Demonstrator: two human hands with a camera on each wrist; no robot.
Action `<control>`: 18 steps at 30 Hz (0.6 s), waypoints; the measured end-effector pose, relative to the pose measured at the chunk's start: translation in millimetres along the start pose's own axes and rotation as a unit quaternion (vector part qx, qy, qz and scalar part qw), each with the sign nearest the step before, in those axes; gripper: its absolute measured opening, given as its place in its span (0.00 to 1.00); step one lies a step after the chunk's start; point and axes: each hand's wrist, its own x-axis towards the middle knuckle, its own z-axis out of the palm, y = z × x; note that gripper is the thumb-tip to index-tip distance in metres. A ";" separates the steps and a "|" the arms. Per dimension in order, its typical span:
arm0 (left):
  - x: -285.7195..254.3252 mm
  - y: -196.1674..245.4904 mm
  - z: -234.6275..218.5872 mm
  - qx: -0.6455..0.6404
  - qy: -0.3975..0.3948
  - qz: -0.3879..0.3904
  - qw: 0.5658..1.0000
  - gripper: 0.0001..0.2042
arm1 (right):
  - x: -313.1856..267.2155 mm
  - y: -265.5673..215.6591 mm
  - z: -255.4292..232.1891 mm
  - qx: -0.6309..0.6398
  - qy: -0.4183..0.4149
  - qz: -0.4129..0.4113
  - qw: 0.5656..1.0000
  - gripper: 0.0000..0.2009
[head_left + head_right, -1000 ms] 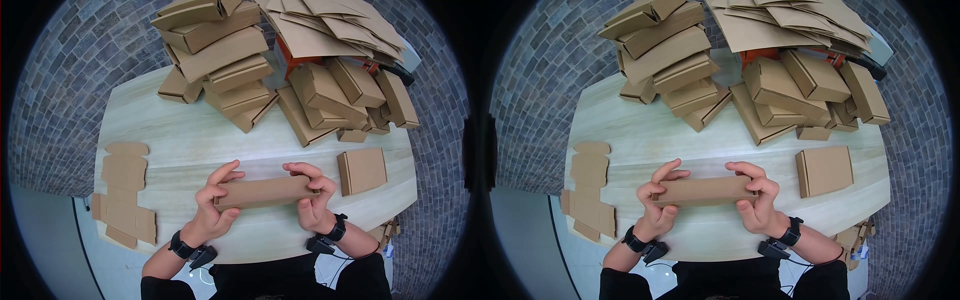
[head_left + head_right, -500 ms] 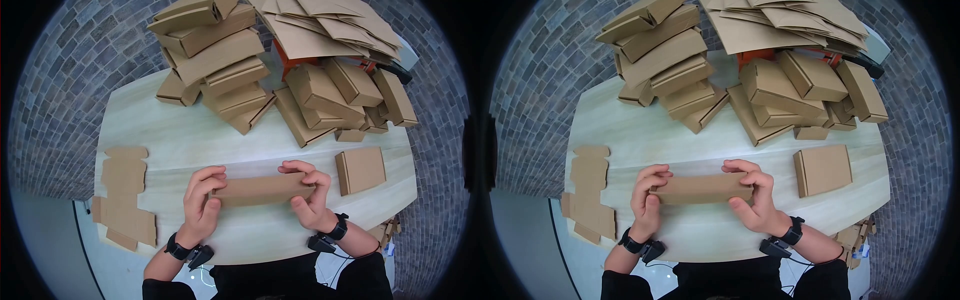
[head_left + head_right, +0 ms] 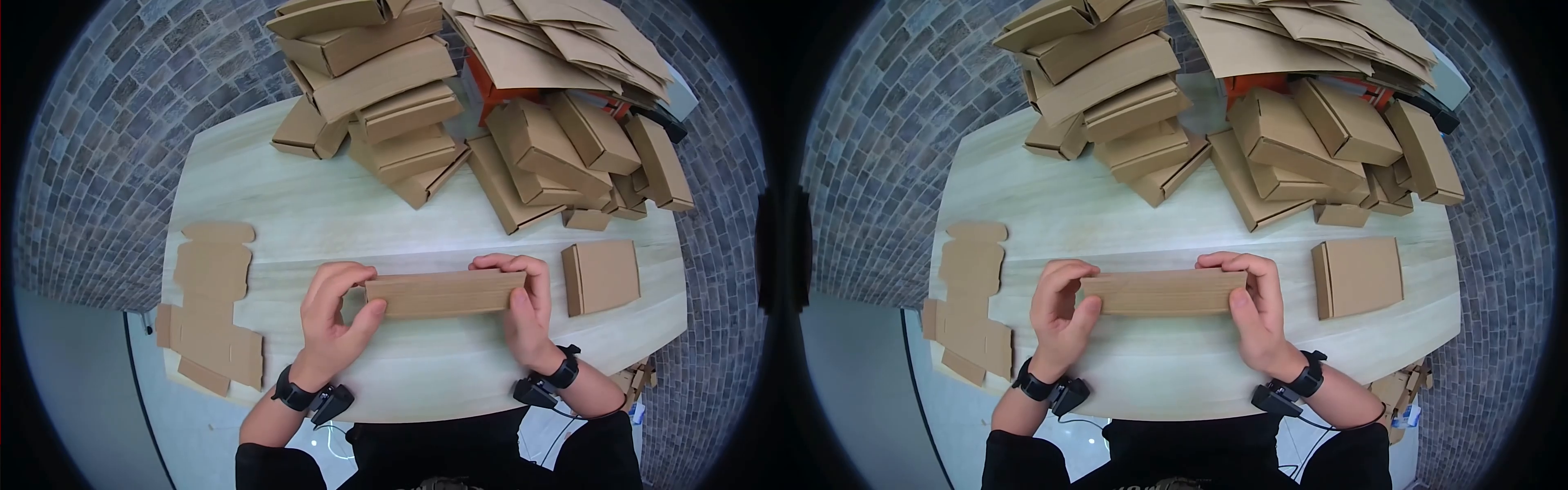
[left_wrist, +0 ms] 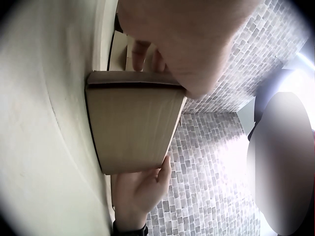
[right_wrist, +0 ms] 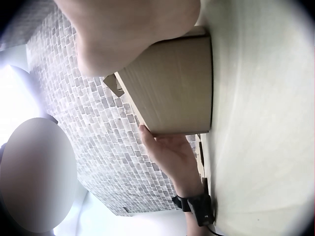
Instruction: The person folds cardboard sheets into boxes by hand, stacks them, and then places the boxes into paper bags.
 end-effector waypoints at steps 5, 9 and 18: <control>-0.4 7.1 -3.7 -0.005 -0.026 -0.068 0.997 0.15 | -2.5 -4.3 0.5 -0.016 0.000 0.003 1.000 0.17; 2.5 9.7 -7.1 -0.032 -0.088 -0.109 0.990 0.18 | 3.0 -9.4 -5.1 -0.089 -0.038 -0.013 0.995 0.18; 10.9 8.8 -12.4 -0.038 -0.221 -0.082 0.971 0.34 | 0.3 1.6 -5.6 -0.088 -0.069 -0.021 0.994 0.20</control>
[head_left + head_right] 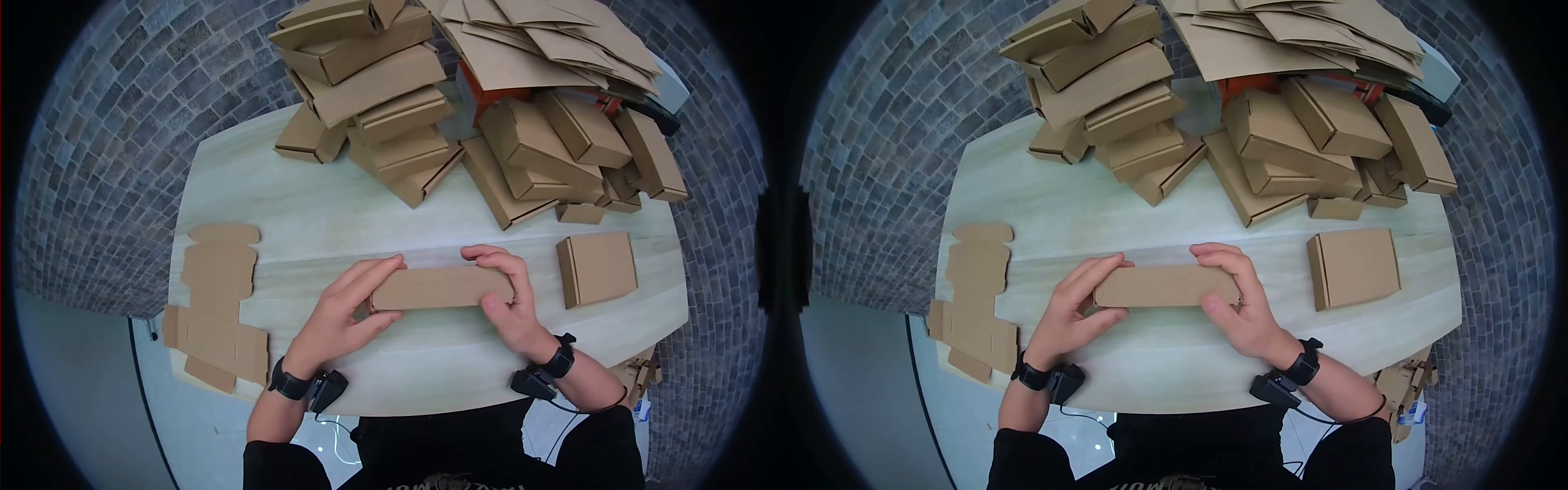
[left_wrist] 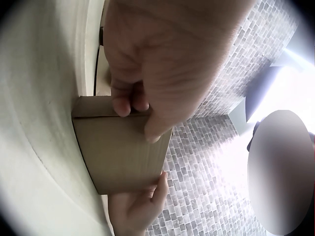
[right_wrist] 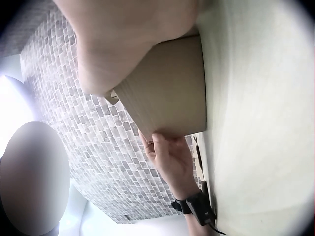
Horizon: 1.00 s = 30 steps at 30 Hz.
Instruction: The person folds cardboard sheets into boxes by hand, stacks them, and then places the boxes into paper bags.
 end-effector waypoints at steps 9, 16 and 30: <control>3.5 14.2 2.3 0.094 0.019 -0.007 0.995 0.33 | 3.3 -7.1 -3.7 -0.053 -0.024 0.041 0.997 0.30; 2.2 9.1 10.5 0.113 0.057 -0.026 0.992 0.34 | 6.6 -17.8 -13.6 -0.157 -0.039 0.019 0.987 0.32; 14.7 69.8 58.4 -0.269 0.005 -0.178 0.947 0.27 | -39.3 -100.4 -88.5 -0.172 0.066 0.116 0.976 0.29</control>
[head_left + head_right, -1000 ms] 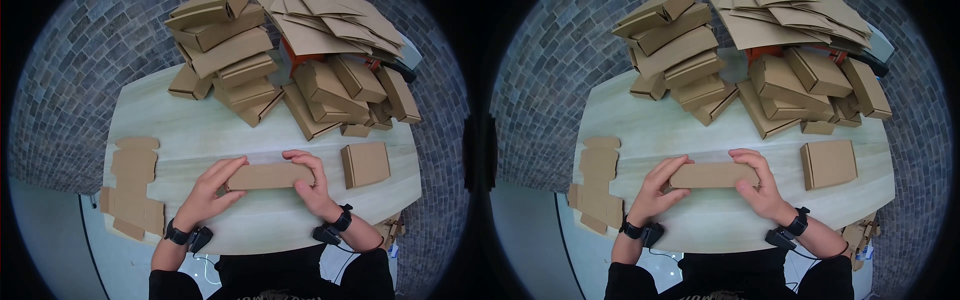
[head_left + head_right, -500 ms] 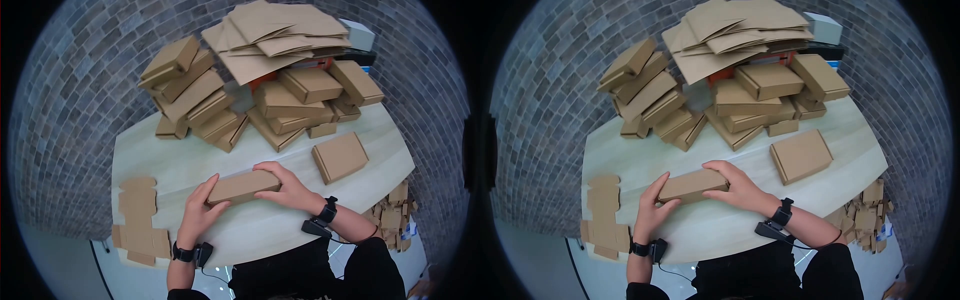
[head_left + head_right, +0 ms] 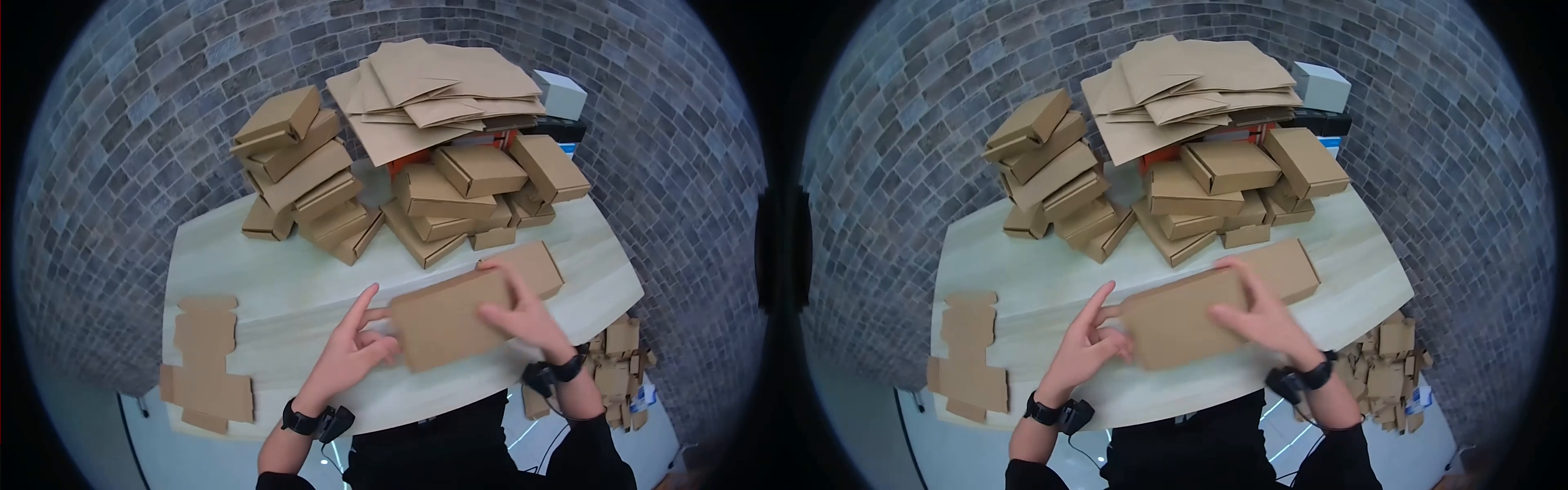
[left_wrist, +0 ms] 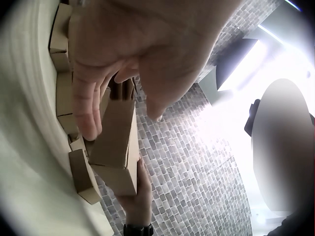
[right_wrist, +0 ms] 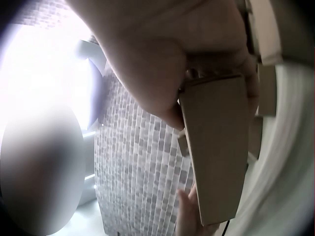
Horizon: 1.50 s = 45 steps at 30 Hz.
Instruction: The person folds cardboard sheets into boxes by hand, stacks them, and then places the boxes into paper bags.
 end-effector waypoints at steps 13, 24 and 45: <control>-122.0 14.5 -157.0 0.184 0.294 0.099 0.933 0.12 | -22.7 10.4 -91.7 -0.297 0.218 0.095 0.925 0.35; -234.2 -21.4 -306.0 0.436 0.494 -0.020 0.752 0.15 | -32.8 47.1 11.9 -0.581 0.161 -0.001 0.798 0.37; -213.8 -29.4 -346.5 0.360 0.459 -0.160 0.797 0.10 | -23.8 -9.5 85.4 -0.233 0.076 -0.059 0.968 0.10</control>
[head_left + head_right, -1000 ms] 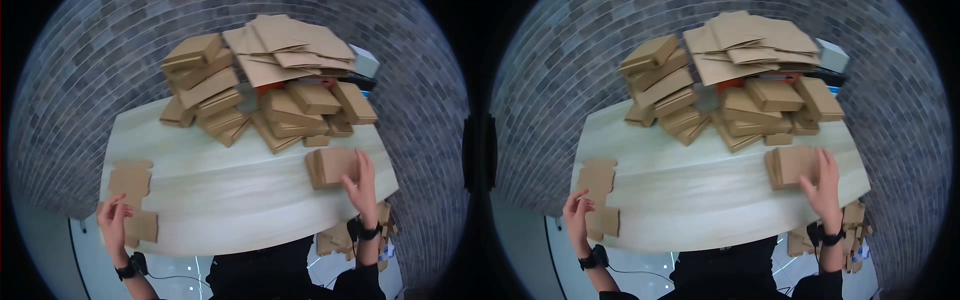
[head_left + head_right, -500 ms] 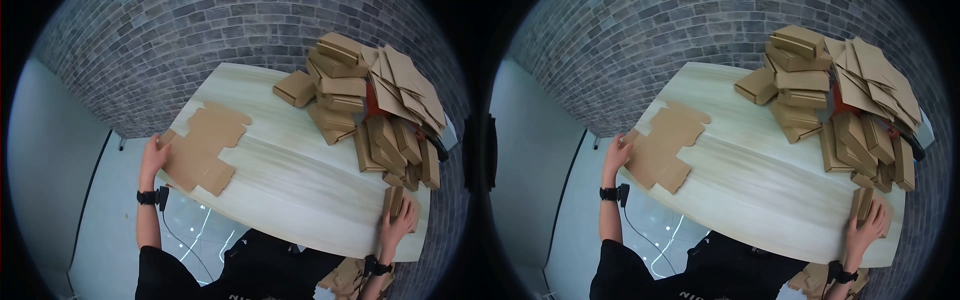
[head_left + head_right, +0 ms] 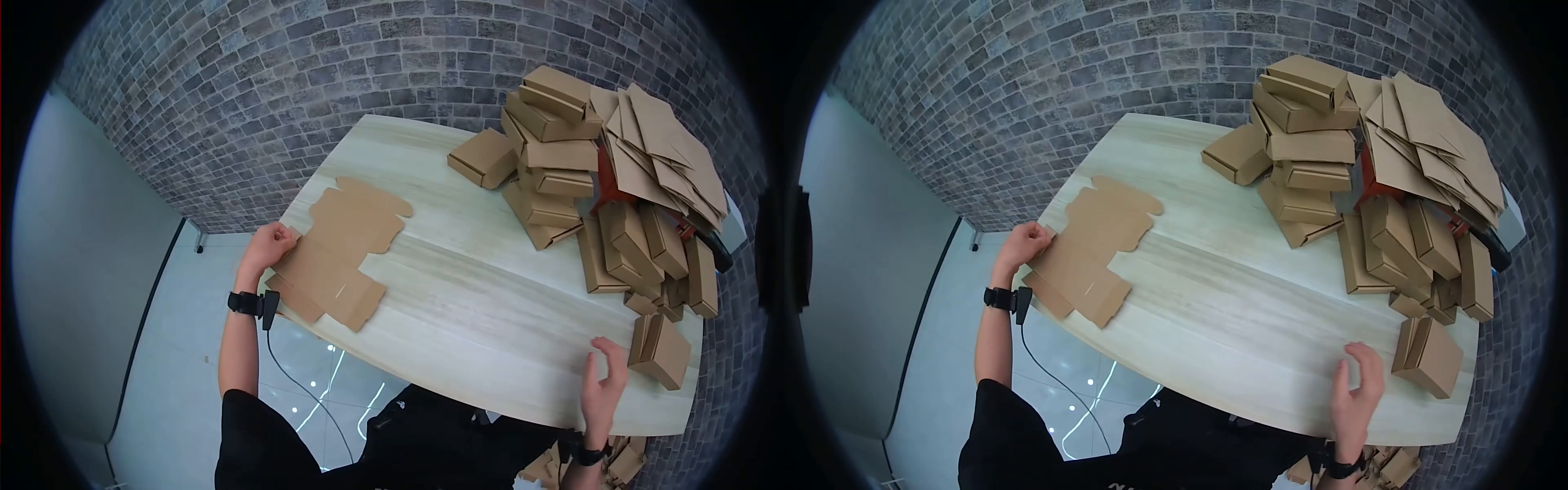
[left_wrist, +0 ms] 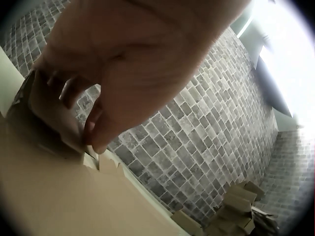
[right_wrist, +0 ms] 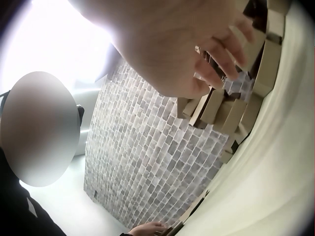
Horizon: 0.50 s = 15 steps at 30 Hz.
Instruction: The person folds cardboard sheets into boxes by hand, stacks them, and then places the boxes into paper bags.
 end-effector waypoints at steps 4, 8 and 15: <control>-6.4 0.2 -2.8 0.008 -0.013 0.035 0.999 0.10 | 7.2 -24.8 17.2 0.103 -0.052 0.023 0.993 0.08; -23.9 19.0 1.7 0.028 0.007 0.014 0.999 0.14 | 13.6 -37.4 19.9 0.141 -0.085 0.012 0.986 0.08; -51.1 48.4 35.7 -0.091 -0.192 0.017 0.977 0.13 | 15.3 -33.0 48.0 0.256 -0.209 0.054 0.942 0.10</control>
